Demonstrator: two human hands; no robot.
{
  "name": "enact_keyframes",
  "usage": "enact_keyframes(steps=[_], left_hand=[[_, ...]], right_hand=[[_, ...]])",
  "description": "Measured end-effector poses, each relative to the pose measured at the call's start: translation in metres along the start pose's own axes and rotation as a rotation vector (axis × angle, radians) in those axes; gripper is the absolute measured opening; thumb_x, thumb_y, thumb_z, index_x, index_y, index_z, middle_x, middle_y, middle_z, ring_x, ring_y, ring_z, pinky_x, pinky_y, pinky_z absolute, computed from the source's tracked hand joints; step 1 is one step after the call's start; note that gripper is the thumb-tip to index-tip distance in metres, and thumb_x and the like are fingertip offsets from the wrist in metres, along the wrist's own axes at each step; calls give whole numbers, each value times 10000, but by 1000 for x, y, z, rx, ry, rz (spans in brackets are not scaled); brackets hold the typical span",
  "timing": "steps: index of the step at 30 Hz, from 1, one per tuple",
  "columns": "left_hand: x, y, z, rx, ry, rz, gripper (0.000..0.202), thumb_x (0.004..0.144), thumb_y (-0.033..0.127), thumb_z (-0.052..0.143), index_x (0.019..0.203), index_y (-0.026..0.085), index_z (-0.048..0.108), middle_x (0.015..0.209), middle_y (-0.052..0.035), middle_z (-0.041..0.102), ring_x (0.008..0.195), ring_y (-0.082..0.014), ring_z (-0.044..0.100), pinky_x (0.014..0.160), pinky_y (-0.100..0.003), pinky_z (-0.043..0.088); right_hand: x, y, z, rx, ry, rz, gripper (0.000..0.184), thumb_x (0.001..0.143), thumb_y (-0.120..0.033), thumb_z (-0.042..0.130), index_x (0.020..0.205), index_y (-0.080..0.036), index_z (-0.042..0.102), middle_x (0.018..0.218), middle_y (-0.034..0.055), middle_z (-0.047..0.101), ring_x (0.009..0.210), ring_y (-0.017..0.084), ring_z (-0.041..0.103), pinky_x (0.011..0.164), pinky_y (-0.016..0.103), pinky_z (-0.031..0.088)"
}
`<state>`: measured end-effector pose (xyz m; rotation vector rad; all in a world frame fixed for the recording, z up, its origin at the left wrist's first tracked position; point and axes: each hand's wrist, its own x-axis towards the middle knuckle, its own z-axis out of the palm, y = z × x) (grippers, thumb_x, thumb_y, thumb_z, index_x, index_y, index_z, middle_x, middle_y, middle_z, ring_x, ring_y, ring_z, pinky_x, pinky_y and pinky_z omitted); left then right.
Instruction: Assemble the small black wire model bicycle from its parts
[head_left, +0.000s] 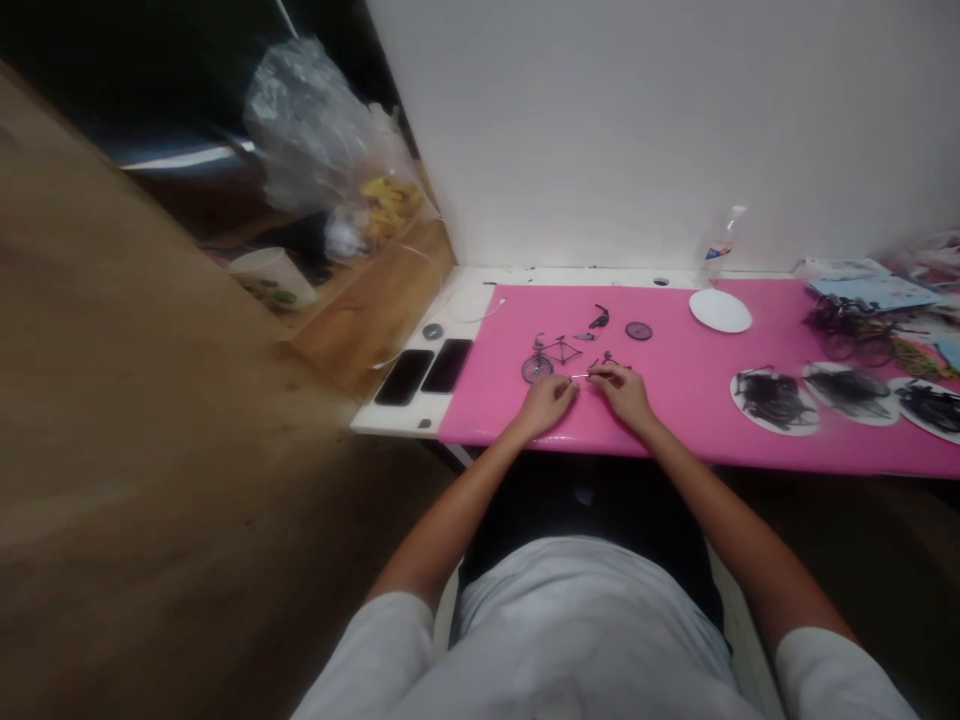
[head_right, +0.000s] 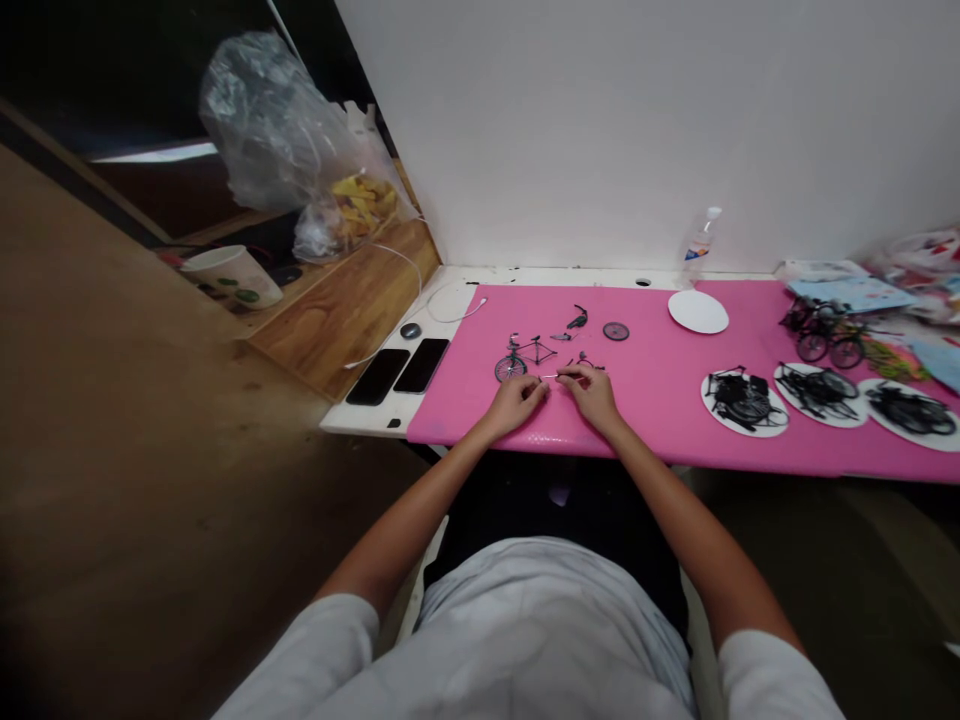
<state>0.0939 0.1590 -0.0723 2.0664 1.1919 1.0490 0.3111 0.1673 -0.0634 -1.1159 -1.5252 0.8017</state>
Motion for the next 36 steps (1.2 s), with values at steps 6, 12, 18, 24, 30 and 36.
enact_keyframes(steps=[6,12,18,24,30,36], left_hand=[[0,1,0,19,-7,-11,434,1105,449,557,813,185,741,763,-40,682,709,-192,559,706,-333,389],[0,0,1,22,-11,2,425,1106,431,567,808,183,740,760,-41,679,716,-198,567,708,-337,387],[0,-1,0,30,-25,14,389,1114,414,572,853,186,749,833,-43,722,780,-201,620,773,-343,426],[-1,-1,1,37,-31,23,370,1119,385,567,857,195,746,891,-59,759,850,-218,659,847,-360,471],[0,1,0,52,-35,29,351,1119,369,547,888,200,751,914,-73,762,897,-239,668,882,-382,488],[1,3,-1,61,-45,19,371,1126,353,516,879,198,747,913,-81,760,911,-245,670,909,-389,498]], right_hand=[[-1,-3,0,13,23,-1,291,845,-496,817,980,-250,895,1054,89,879,997,294,802,902,429,636],[-1,-2,1,-12,19,1,284,854,-481,802,987,-247,891,1064,94,878,990,286,803,891,425,638],[-1,-2,0,-18,12,-1,276,859,-465,798,993,-243,893,1065,91,879,1012,288,802,920,428,633],[-1,-1,1,-30,20,-11,267,865,-471,794,973,-249,895,1047,86,878,986,284,801,894,419,636],[1,2,1,-61,14,-18,275,882,-493,779,957,-250,884,1027,87,875,958,281,801,883,426,648],[1,-1,-2,-104,-18,-39,366,929,-595,748,915,-248,865,920,92,860,858,279,793,828,419,656]])
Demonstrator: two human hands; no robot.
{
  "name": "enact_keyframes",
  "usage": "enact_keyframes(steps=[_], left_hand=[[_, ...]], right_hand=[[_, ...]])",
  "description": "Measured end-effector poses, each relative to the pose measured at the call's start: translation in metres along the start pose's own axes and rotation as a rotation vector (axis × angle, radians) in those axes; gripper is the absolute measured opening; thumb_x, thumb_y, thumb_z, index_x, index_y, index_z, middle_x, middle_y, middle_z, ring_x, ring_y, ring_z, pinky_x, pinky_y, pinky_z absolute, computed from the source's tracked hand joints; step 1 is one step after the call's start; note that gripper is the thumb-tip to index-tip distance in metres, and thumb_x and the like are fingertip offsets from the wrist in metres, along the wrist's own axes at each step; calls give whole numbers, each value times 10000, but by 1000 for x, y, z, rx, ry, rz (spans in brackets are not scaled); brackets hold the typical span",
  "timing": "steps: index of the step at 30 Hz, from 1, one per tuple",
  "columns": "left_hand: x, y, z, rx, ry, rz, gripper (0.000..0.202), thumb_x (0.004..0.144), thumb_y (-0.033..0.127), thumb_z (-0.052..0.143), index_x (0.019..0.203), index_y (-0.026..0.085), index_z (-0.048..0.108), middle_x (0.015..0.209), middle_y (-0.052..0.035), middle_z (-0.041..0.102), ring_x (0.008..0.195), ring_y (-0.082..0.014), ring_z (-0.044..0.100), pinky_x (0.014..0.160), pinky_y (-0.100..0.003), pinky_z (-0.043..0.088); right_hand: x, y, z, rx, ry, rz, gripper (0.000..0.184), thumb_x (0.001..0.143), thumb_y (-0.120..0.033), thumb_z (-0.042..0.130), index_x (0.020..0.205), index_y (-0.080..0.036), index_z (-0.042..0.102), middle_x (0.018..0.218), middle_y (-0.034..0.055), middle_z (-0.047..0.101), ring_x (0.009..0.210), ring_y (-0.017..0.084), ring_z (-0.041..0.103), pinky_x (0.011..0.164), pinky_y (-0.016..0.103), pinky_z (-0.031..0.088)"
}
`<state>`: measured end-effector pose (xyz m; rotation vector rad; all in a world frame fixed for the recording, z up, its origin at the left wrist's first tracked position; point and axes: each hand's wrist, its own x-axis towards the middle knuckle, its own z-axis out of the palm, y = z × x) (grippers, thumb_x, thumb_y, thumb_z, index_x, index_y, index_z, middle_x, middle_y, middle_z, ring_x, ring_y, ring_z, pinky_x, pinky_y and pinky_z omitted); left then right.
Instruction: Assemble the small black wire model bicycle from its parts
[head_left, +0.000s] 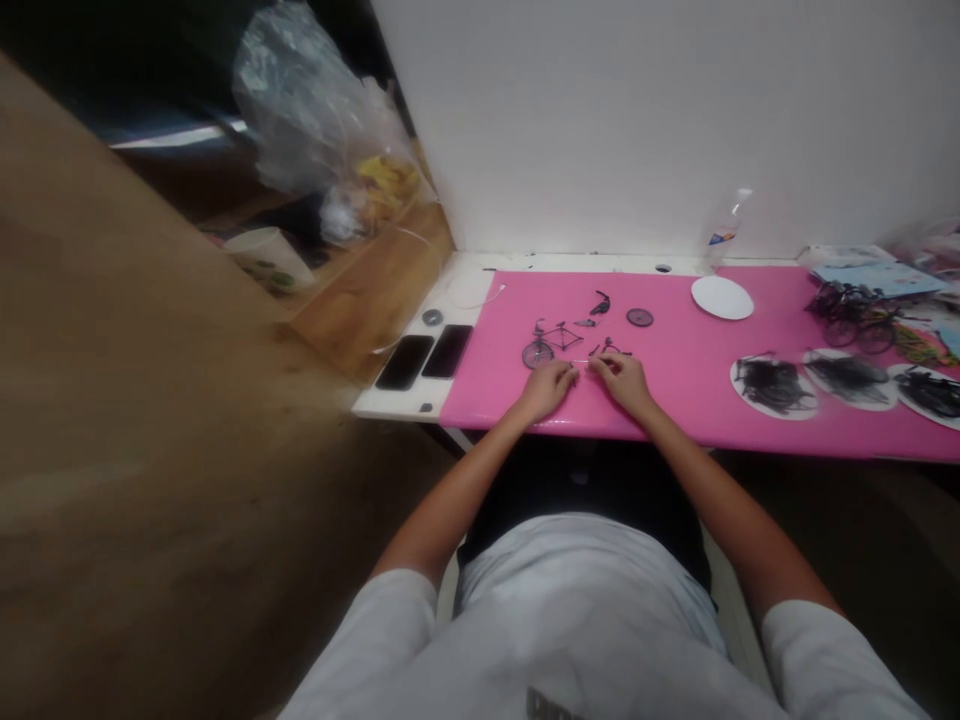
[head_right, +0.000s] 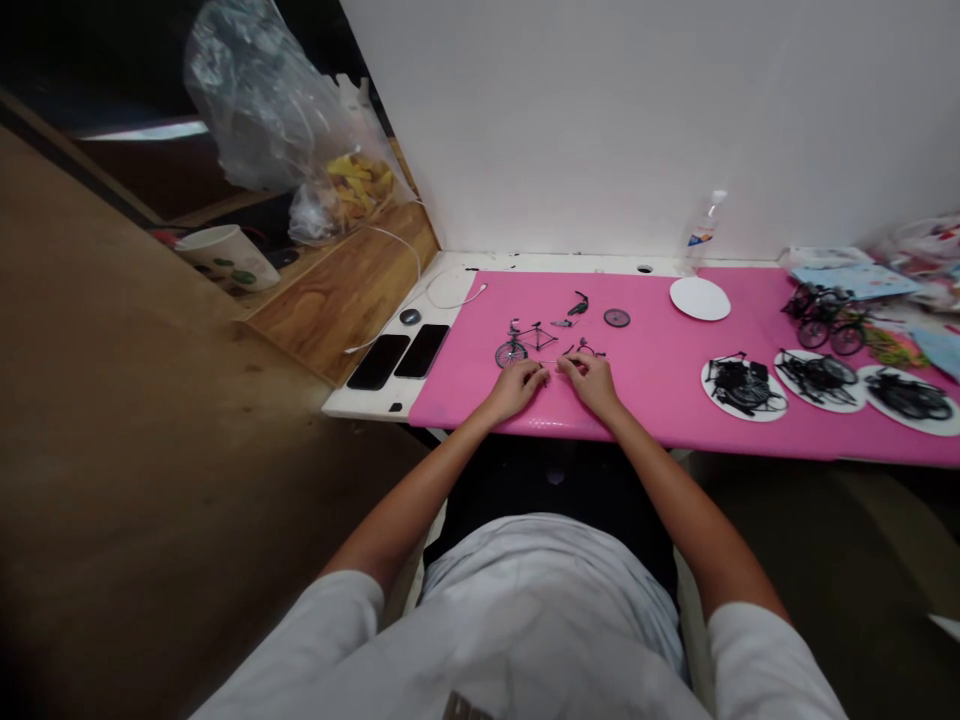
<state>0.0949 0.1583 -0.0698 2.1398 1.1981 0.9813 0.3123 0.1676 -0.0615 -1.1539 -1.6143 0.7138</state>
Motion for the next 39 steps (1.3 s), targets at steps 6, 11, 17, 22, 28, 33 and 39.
enact_keyframes(steps=[6,11,17,22,28,33,39], left_hand=[[1,0,0,-23,7,7,364,1119,351,533,864,194,739,897,-78,749,878,-239,663,883,-380,494],[0,0,1,-18,-2,5,374,1123,360,526,854,201,732,903,-78,753,890,-239,661,900,-379,496],[0,0,2,-14,4,22,373,1125,356,526,856,199,732,903,-75,745,889,-241,662,883,-378,478],[1,-2,3,-3,-4,19,358,1123,352,534,865,202,731,905,-73,739,895,-239,659,891,-375,483],[2,-2,3,5,1,-5,343,1110,322,538,849,193,719,903,-85,745,888,-246,661,888,-383,496],[2,0,1,15,4,-1,336,1104,285,535,838,191,717,877,-83,740,868,-244,654,872,-381,483],[1,2,1,27,-3,5,322,1102,259,528,853,191,721,881,-72,737,884,-236,659,885,-374,491]], right_hand=[[-1,-3,1,-17,-19,6,508,956,-719,691,840,-242,819,810,84,827,757,262,765,767,401,634],[-1,-5,2,-39,-39,-7,613,985,-800,620,774,-242,759,726,63,777,682,237,708,705,374,590],[-1,-6,1,-129,-63,-71,671,1045,-820,498,739,-251,681,705,48,724,671,220,641,705,370,522],[-2,-1,3,-179,-96,-83,517,1091,-670,459,812,-262,613,791,54,718,740,230,649,732,372,504],[-4,4,5,-180,-145,-111,275,1024,-545,588,1030,-270,594,1032,80,759,946,262,703,881,408,548],[-3,3,3,-155,-171,-122,337,1062,-590,546,960,-270,575,954,62,723,871,242,668,827,387,538],[-2,-3,1,-192,-210,-86,491,1108,-633,440,796,-265,531,800,45,674,776,228,620,749,372,464]])
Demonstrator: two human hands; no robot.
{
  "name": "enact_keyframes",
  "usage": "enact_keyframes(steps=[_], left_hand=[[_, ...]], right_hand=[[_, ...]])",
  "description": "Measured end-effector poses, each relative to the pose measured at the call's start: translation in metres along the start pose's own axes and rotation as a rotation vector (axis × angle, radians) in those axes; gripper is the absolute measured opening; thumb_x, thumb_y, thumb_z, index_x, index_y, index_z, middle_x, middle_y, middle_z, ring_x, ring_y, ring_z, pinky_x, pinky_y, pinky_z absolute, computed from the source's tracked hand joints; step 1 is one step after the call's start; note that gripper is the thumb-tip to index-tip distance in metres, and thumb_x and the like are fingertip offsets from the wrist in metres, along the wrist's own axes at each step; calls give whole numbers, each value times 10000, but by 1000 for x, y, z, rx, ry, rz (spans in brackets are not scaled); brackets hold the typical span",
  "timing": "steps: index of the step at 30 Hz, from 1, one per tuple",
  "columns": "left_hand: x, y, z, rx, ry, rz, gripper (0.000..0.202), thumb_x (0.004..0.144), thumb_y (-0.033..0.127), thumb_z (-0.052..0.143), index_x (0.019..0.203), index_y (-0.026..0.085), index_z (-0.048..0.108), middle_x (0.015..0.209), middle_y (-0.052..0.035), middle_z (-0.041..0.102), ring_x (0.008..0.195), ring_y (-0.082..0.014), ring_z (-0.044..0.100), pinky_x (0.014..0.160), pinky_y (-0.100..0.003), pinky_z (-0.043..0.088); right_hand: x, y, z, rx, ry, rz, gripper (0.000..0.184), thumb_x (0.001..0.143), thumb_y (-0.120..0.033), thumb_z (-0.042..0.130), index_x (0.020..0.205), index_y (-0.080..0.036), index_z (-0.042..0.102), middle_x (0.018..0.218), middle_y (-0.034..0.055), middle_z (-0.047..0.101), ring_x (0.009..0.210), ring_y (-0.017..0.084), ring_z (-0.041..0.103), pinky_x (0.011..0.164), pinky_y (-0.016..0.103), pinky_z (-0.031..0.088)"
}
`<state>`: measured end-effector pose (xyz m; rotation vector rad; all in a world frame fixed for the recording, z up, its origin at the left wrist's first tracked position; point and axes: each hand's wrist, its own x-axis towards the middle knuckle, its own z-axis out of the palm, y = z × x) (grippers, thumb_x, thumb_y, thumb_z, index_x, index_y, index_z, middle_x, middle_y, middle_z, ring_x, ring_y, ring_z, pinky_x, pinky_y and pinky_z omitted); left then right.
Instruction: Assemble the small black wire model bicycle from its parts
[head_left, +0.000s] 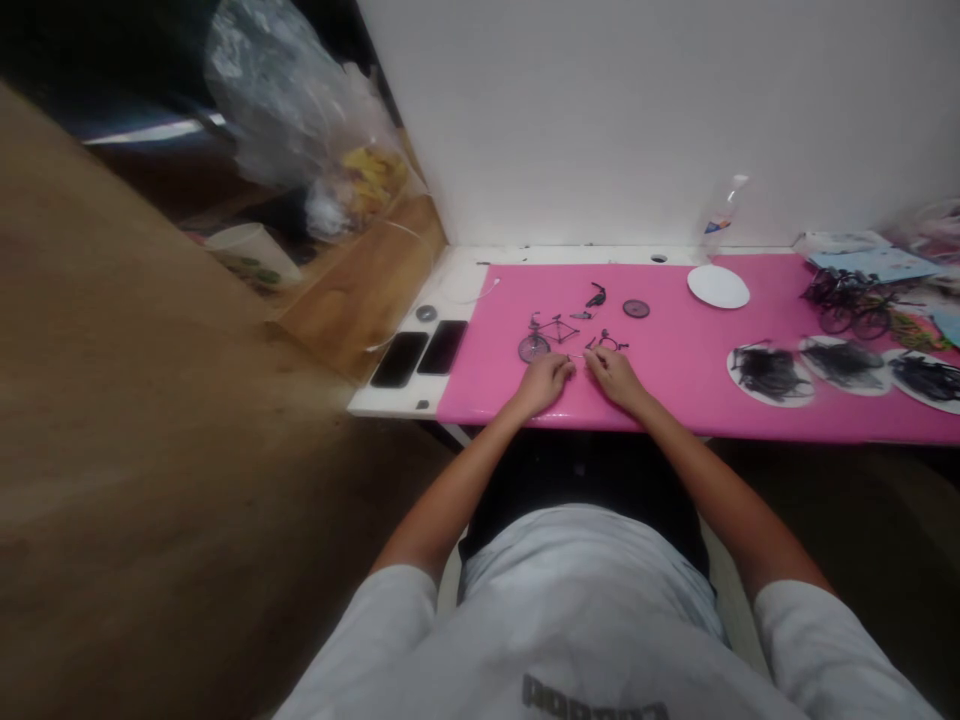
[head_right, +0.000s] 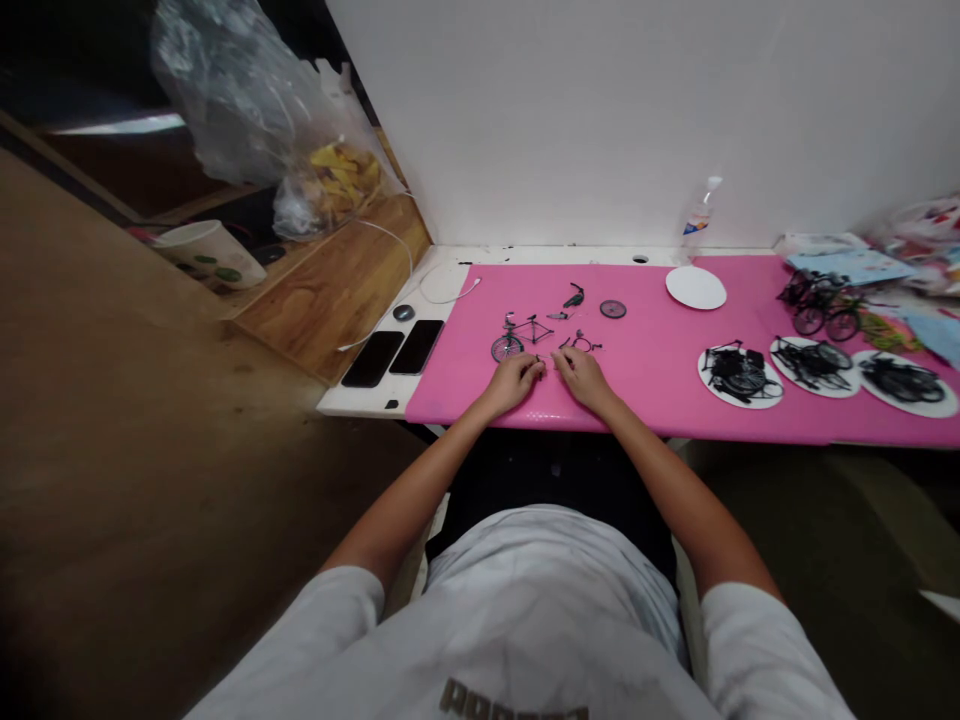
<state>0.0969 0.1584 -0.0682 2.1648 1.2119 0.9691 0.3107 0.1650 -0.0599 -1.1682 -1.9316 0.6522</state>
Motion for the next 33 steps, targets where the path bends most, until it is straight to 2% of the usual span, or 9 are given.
enact_keyframes(steps=[2,5,8,12,17,19,22,27,33], left_hand=[[0,0,0,7,-2,0,323,1103,254,522,860,189,725,882,-70,736,889,-238,664,886,-376,498],[0,-1,1,4,1,9,329,1102,250,517,858,185,728,885,-73,739,889,-242,669,884,-381,503],[0,-3,1,-4,6,12,323,1096,244,522,861,183,734,893,-75,748,881,-241,670,879,-382,506],[1,-4,1,-17,17,6,321,1087,240,533,845,183,736,873,-69,743,865,-234,666,866,-373,505],[1,-6,1,-43,13,42,305,1067,217,551,825,182,733,839,-61,725,841,-226,654,842,-364,482],[1,-6,2,-41,16,38,302,1068,226,557,827,186,734,849,-62,728,848,-227,655,845,-365,483],[1,-7,2,-39,20,32,326,1082,258,558,812,191,728,850,-64,732,858,-231,660,844,-367,486],[1,-6,1,-33,19,27,334,1088,251,550,813,190,729,831,-57,729,854,-228,665,843,-360,492],[1,-6,1,-33,18,17,343,1099,276,555,823,196,742,846,-55,733,860,-230,670,861,-372,515]], right_hand=[[-1,0,0,10,-4,12,478,1110,-627,431,818,-263,536,819,51,687,779,234,627,762,378,468],[-2,1,2,77,28,3,348,1068,-595,518,985,-261,565,963,69,725,874,253,670,822,389,510],[-2,5,4,121,38,-22,319,1014,-580,590,1063,-269,540,1023,78,713,961,272,686,889,412,541],[-1,6,5,112,43,-19,369,1021,-639,572,1040,-274,528,1025,80,708,957,266,671,896,416,545],[-1,-1,0,33,-3,41,463,1088,-673,425,850,-279,484,775,22,622,742,225,587,742,374,476],[-1,-4,-2,31,-33,50,478,1104,-656,389,821,-280,473,736,15,605,706,219,574,722,371,455],[-3,-5,-2,46,-28,43,443,1104,-626,391,851,-277,492,778,24,633,733,226,597,755,378,469],[-4,-2,2,116,7,-3,323,1020,-589,556,1035,-268,529,992,66,706,912,258,684,860,398,531],[-1,-1,1,52,15,24,427,1071,-638,480,857,-272,536,786,29,648,748,229,599,738,370,476]])
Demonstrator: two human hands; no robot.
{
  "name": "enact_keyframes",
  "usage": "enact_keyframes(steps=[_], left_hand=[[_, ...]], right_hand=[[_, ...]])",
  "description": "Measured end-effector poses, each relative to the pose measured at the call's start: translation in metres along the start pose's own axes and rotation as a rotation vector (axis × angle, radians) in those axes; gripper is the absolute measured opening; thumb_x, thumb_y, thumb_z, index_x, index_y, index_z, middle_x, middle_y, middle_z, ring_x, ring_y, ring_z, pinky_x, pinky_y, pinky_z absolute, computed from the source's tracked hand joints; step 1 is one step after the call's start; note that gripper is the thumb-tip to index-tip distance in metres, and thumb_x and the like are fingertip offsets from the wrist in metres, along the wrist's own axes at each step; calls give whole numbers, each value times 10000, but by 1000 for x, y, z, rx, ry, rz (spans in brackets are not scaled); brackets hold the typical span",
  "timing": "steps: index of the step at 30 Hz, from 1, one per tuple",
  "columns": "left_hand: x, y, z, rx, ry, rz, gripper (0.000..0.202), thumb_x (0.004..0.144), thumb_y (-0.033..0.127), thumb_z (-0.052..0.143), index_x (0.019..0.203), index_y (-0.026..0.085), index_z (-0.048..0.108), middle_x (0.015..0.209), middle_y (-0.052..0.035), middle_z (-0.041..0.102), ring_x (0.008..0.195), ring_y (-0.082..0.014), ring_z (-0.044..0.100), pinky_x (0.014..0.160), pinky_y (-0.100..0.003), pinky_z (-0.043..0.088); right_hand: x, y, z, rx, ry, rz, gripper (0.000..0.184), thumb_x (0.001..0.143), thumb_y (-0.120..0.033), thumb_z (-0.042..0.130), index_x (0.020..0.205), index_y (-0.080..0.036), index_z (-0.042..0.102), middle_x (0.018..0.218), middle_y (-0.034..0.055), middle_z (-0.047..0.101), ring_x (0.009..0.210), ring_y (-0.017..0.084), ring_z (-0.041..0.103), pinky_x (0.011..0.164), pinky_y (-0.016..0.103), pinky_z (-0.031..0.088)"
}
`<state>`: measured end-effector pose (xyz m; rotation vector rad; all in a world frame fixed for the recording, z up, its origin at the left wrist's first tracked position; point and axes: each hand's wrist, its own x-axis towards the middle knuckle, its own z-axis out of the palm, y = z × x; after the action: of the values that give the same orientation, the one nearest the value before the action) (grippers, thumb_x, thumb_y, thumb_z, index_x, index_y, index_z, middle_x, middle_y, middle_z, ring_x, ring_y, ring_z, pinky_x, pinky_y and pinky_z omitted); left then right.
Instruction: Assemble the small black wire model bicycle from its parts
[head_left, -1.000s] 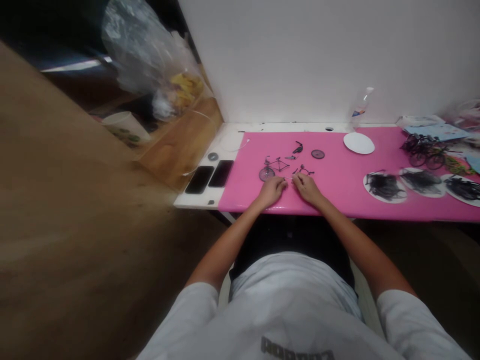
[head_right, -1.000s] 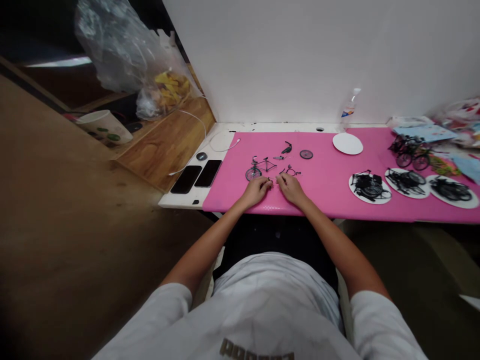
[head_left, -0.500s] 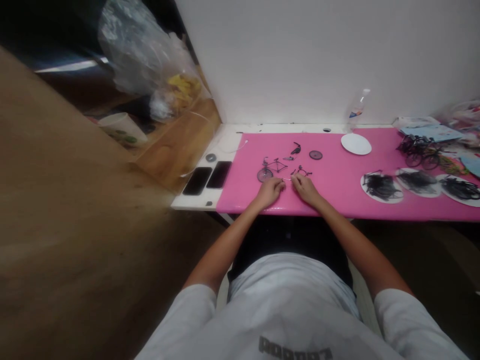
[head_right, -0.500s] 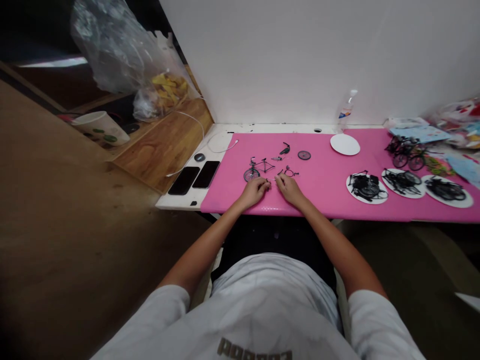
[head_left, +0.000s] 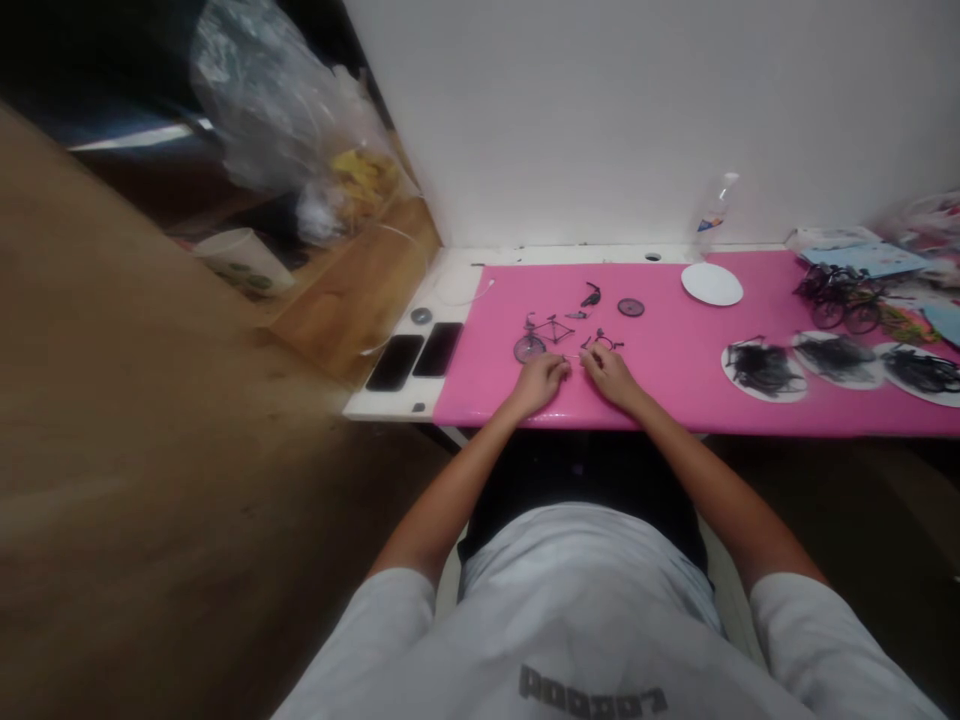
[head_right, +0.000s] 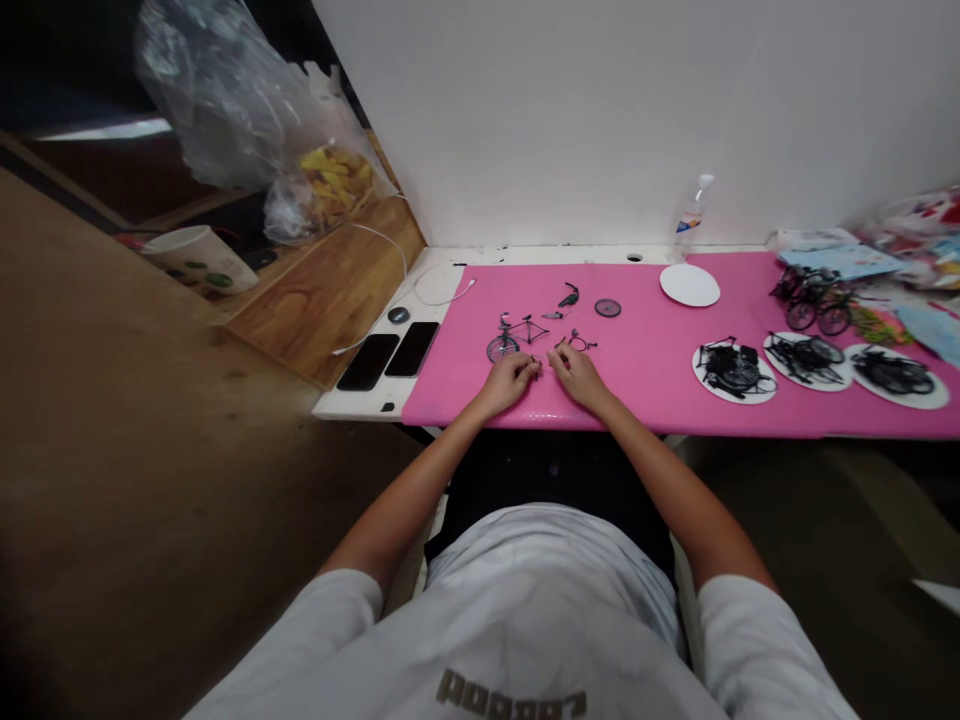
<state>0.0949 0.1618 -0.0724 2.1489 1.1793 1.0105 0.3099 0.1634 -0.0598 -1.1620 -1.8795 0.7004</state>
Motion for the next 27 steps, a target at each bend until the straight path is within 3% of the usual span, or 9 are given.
enact_keyframes(steps=[5,7,12,27], left_hand=[[2,-5,3,-76,158,29,360,1107,340,591,815,202,751,893,-66,753,950,-245,693,960,-407,541],[3,-7,4,-152,187,-1,385,1117,373,584,813,200,745,879,-64,764,907,-233,709,937,-401,561],[3,-10,7,-331,170,-161,342,1114,422,591,964,180,779,817,-48,770,685,-197,702,757,-363,591],[3,-8,5,-321,147,-208,338,1104,420,623,979,157,795,765,-54,751,734,-217,737,792,-377,613]], right_hand=[[2,1,0,-37,142,-6,415,1054,-619,527,870,-259,623,879,73,730,825,252,657,817,394,513],[2,3,1,-67,197,5,387,1036,-600,566,884,-256,657,915,89,762,860,265,678,857,413,532],[3,5,2,-95,209,6,325,1009,-546,633,900,-250,710,950,106,801,892,279,703,917,451,564],[3,5,2,-120,171,1,272,1018,-497,648,965,-245,735,1023,119,819,952,292,721,950,465,570]])
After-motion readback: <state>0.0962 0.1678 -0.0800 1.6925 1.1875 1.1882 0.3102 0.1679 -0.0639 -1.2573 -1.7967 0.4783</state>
